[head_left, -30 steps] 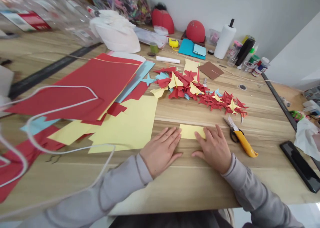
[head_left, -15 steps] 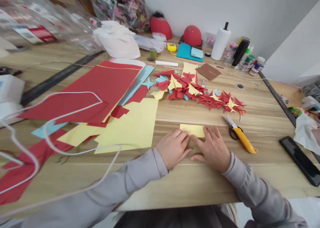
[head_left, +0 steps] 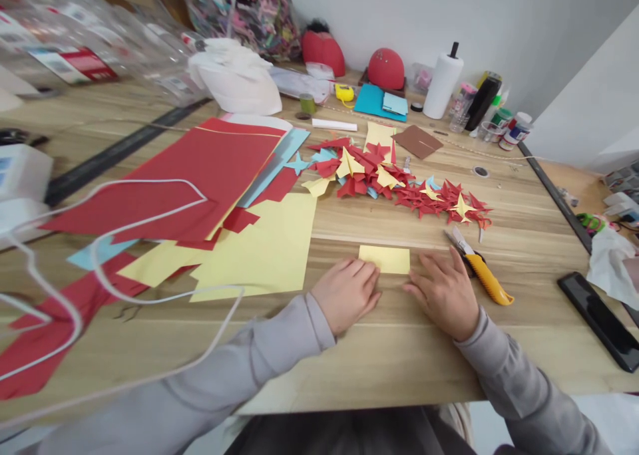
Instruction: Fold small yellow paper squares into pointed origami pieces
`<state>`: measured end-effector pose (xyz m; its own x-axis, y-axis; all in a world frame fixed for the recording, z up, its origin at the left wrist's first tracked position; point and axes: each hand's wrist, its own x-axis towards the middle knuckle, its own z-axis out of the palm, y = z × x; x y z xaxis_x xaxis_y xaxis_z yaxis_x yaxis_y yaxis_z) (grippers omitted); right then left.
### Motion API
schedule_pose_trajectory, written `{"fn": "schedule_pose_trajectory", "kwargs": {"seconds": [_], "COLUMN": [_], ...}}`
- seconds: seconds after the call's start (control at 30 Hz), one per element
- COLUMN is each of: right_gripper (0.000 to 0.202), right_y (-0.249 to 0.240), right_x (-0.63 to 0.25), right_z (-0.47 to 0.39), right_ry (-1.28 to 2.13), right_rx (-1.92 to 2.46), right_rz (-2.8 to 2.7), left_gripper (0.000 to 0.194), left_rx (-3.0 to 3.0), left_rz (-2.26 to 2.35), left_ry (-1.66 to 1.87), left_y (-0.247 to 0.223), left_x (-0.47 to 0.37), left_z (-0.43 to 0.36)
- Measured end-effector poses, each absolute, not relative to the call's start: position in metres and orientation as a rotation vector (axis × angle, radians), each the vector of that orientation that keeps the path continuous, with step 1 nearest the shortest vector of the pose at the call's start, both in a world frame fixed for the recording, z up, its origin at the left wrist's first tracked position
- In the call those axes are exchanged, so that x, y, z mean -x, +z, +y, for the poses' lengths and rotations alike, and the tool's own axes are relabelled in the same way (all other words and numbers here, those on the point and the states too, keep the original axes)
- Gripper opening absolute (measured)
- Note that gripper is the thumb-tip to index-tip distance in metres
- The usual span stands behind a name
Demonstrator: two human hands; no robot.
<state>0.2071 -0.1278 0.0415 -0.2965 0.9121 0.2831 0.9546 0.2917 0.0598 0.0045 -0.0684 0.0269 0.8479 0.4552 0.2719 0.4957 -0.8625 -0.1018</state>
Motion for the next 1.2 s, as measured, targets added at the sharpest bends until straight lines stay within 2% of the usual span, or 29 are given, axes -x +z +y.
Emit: {"fn": "schedule_pose_trajectory", "kwargs": {"seconds": [0.2, 0.5, 0.67, 0.93, 1.2], "right_gripper": [0.023, 0.019, 0.021, 0.023, 0.019], "right_y": [0.035, 0.022, 0.021, 0.015, 0.017], "right_x": [-0.211, -0.205, -0.201, -0.191, -0.196], "right_z": [-0.124, -0.104, -0.079, -0.051, -0.050], "right_ry": [-0.299, -0.314, -0.411, -0.473, -0.423], "right_rx": [1.630, 1.452, 1.413, 1.304, 1.405], "right_rz": [-2.305, -2.387, -2.468, -2.451, -2.393], "left_gripper": [0.022, 0.021, 0.021, 0.028, 0.025], "left_rx": [2.820, 2.771, 2.704, 2.620, 2.609], "left_rz": [-0.588, -0.408, -0.492, -0.508, -0.453], "left_ry": [-0.457, -0.532, -0.521, -0.690, -0.666], "left_y": [0.021, 0.017, 0.020, 0.021, 0.021], "left_x": [-0.007, -0.011, -0.017, -0.030, -0.017], "left_z": [-0.058, -0.032, -0.029, -0.015, 0.002]}}
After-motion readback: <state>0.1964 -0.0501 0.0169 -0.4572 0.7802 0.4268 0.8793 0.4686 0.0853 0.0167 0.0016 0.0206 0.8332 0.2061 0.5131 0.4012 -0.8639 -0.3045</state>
